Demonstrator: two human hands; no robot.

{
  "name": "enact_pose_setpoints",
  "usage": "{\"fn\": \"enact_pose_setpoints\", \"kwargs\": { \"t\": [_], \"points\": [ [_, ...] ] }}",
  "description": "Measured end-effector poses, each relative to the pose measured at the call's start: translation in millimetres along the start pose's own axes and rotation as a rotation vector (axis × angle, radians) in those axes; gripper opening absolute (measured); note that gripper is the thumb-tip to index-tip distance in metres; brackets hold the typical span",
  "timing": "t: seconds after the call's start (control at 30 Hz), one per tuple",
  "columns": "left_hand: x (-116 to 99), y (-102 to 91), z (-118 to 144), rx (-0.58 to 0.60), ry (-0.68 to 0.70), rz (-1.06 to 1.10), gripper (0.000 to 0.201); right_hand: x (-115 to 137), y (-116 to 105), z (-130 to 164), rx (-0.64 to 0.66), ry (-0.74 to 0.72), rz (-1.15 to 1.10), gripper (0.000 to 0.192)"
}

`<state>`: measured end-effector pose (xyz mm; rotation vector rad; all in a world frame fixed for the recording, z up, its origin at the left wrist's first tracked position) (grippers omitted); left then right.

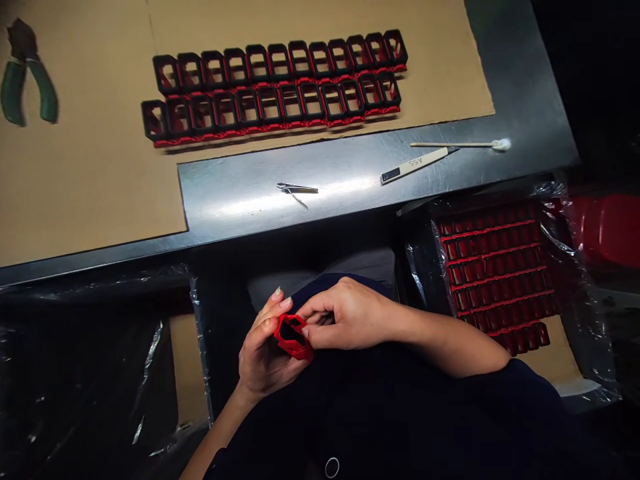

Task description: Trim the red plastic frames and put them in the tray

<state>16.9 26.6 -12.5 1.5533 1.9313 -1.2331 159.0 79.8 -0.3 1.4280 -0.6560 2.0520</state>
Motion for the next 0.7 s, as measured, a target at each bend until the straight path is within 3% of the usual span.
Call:
{"fn": "enact_pose_setpoints", "kwargs": {
  "t": [0.17, 0.7],
  "points": [
    [-2.7, 1.1, -5.6, 0.057, 0.009, -0.047, 0.078, -0.1, -0.4, -1.3, -0.092, 0.013, 0.078, 0.01],
    [-6.3, -0.7, -5.8, 0.048, 0.036, -0.043, 0.08, 6.5, 2.8, 3.8, 0.047, -0.061, 0.019, 0.018]
  ]
}}
Point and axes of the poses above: each hand's wrist, its own z-axis away from the middle knuckle, its own y-axis out of the palm, x = y × z, the point moved 7 cm from there along -z, towards the middle knuckle
